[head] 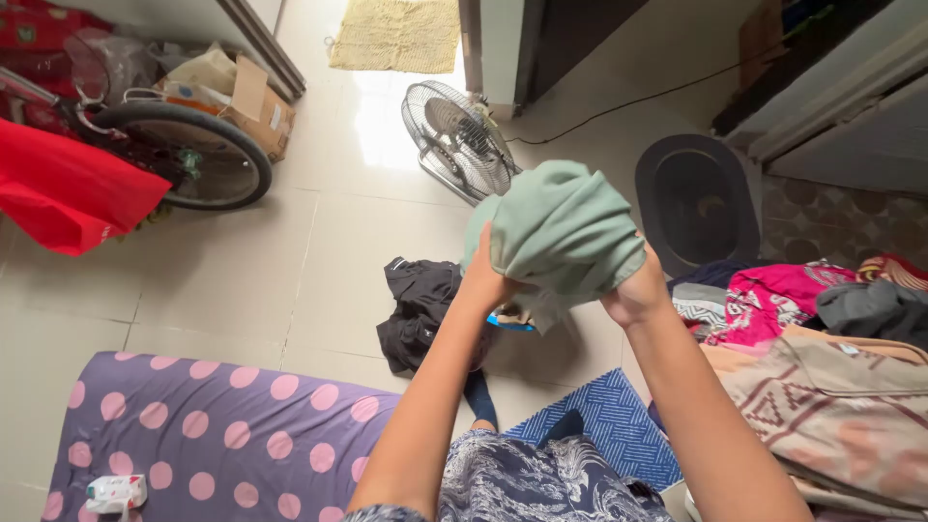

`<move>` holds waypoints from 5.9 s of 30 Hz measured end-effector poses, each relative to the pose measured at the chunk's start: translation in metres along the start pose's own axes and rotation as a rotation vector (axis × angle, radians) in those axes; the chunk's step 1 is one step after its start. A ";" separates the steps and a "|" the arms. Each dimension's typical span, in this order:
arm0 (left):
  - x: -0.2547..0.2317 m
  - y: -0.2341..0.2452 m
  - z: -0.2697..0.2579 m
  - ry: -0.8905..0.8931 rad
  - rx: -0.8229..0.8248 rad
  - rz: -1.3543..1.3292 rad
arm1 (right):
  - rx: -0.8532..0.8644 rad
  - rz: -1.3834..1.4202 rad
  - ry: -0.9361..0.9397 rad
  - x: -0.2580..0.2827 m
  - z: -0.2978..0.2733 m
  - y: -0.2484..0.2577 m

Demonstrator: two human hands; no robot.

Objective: The recorder is sorting through a large pile of clothes on the floor and placing specific items into a blue laundry basket.

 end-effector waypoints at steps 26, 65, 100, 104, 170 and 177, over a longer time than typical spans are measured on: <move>0.168 -0.021 0.000 0.292 0.404 0.041 | -0.406 -0.288 -0.211 -0.148 0.060 0.152; -0.093 -0.079 0.036 -0.365 0.265 0.215 | -0.343 -0.602 0.290 0.010 -0.020 0.164; -0.448 -0.338 -0.120 -0.818 0.813 0.005 | -0.989 -0.453 0.809 0.481 -0.333 0.336; -0.446 -0.359 -0.144 -0.931 0.850 0.220 | -0.536 -0.195 0.961 0.520 -0.336 0.267; 0.179 0.100 -0.120 0.577 -0.102 0.056 | 0.386 -0.898 -0.128 -0.088 0.035 -0.060; 0.215 0.119 -0.176 0.691 -0.159 -0.009 | 0.357 -0.734 -0.237 -0.154 0.041 -0.077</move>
Point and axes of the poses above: each hand's wrist, its own z-axis towards the middle knuckle, its own y-axis out of the back of the hand, x = y × z, the point moved 2 cm from there along z, towards the middle knuckle, and after that the axes turned 13 degrees about z, right-handed, at the moved point
